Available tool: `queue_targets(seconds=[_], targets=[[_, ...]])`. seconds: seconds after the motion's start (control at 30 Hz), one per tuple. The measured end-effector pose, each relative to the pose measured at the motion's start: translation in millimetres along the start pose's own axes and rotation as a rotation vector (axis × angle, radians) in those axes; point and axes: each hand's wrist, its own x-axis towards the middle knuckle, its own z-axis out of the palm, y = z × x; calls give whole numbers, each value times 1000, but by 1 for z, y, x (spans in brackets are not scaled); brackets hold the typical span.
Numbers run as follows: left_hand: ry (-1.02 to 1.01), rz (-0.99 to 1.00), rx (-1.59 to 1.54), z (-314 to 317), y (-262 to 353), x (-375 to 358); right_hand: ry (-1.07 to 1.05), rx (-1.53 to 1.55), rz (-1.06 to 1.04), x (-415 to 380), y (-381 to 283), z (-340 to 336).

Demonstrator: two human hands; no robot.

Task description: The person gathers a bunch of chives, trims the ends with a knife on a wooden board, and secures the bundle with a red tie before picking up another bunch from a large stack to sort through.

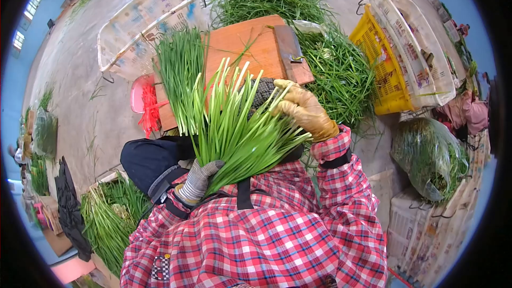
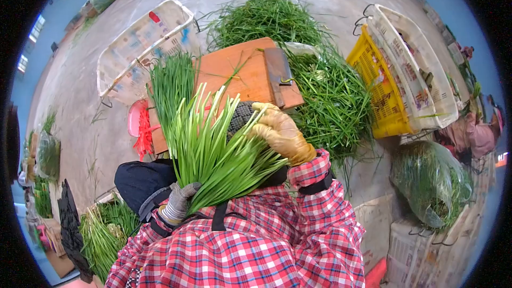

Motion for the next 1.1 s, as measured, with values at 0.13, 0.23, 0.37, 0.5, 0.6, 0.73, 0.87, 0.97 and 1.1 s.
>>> queue_targets(seconds=[0.13, 0.23, 0.37, 0.5, 0.6, 0.73, 0.87, 0.97, 1.1], targets=[[-7, -10, -54, 2, 2, 0, 114, -140, -259, 6, 16, -8], [-32, -44, -46, -8, -3, 2, 403, 36, -161, 6, 0, -3], [-41, -31, -3, -16, -12, 4, 605, -365, -475, 22, -28, -72], [-45, 3, 79, -15, -13, 3, 1071, -760, -222, 16, -48, -190], [-45, 40, 109, -13, -11, 1, 1025, -1229, 123, 11, -52, -216], [-83, 48, 236, -13, -10, 2, 358, -968, 46, 24, -65, -147], [-124, 17, 248, -9, -6, 1, -135, -229, 231, 51, -60, -57], [-130, 28, 282, -10, -5, 0, -214, -133, 115, 74, -29, -39], [-123, 42, 300, -11, -8, 1, -234, -118, 239, 88, -19, -36]])
